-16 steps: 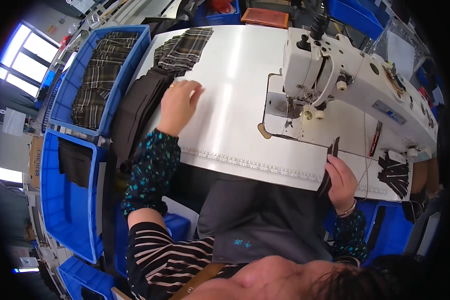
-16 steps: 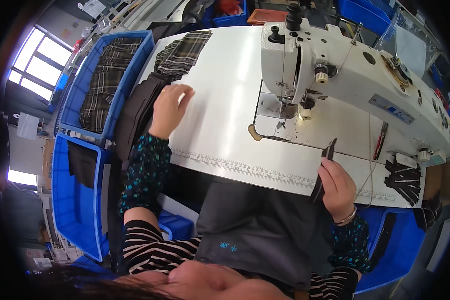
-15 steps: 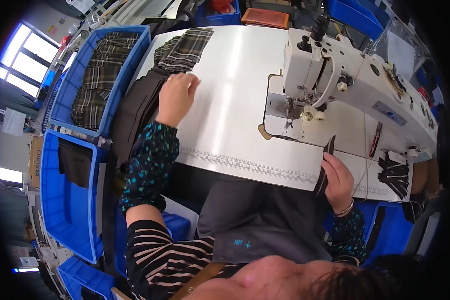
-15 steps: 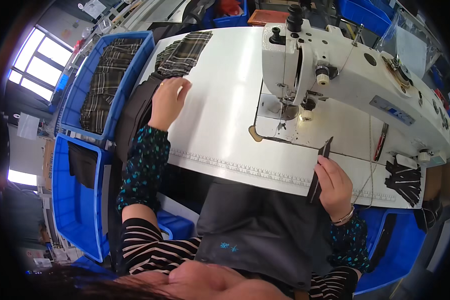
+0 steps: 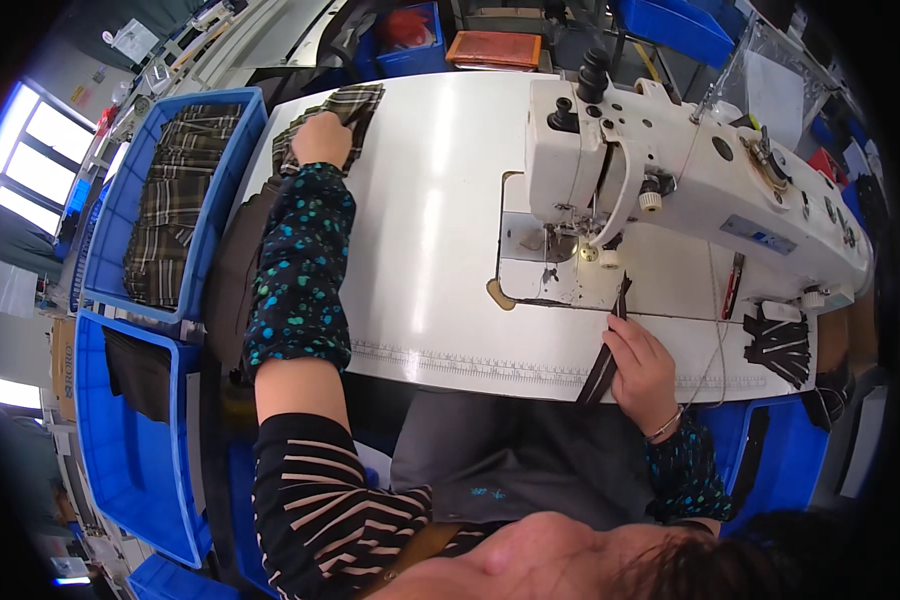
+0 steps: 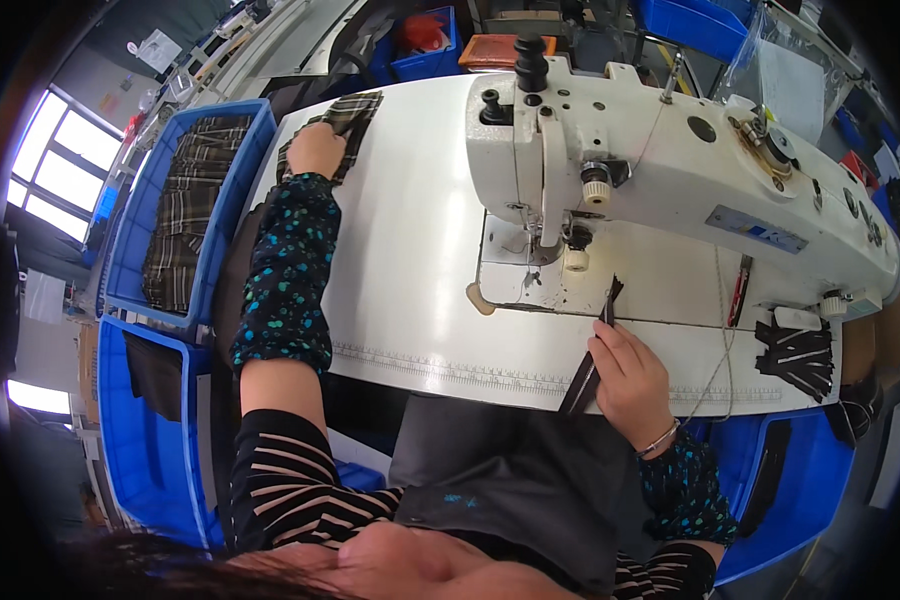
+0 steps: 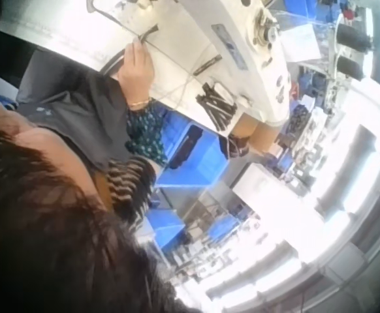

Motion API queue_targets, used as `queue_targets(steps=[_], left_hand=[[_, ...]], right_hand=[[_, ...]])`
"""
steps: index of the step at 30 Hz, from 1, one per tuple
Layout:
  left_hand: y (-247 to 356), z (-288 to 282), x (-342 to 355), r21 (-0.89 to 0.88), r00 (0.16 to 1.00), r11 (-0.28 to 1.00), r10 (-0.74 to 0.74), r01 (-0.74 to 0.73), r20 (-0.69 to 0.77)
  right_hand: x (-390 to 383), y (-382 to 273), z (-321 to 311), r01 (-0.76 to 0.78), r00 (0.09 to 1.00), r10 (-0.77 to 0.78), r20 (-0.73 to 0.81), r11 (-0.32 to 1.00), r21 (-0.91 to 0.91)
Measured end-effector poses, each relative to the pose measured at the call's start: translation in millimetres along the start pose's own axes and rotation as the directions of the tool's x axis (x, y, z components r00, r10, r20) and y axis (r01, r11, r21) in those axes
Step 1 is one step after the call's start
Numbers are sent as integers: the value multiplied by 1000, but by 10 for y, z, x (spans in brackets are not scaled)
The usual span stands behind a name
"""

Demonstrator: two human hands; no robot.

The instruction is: The person aligns a zipper with a plaid fabric piece and sews it using an industrial sewing machine. They guide the fabric through the machine, stitch along the zipper, and trim the excess thread after completion.

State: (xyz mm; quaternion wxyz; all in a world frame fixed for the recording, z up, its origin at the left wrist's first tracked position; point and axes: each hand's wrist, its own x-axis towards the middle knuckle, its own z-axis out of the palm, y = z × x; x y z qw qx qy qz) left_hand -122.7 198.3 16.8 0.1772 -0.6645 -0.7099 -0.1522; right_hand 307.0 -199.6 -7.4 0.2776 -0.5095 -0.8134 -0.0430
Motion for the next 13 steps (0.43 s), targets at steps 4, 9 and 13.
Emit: queue_targets(steps=[4,9,13], left_hand=[[-156,-543,-154,-302,989,953,-78,36,-128],[-40,-1436,-1669,-837,823,159,159,524,546],[-81,-1534,-2689,-724,628,137,406,676,664]], right_hand=[[-21,-6,-13,-23,1000,23,9,1000,-10],[29,-44,-58,-17,999,12,-45,992,-124],[-60,-18,6,91,995,-93,-31,995,-40]])
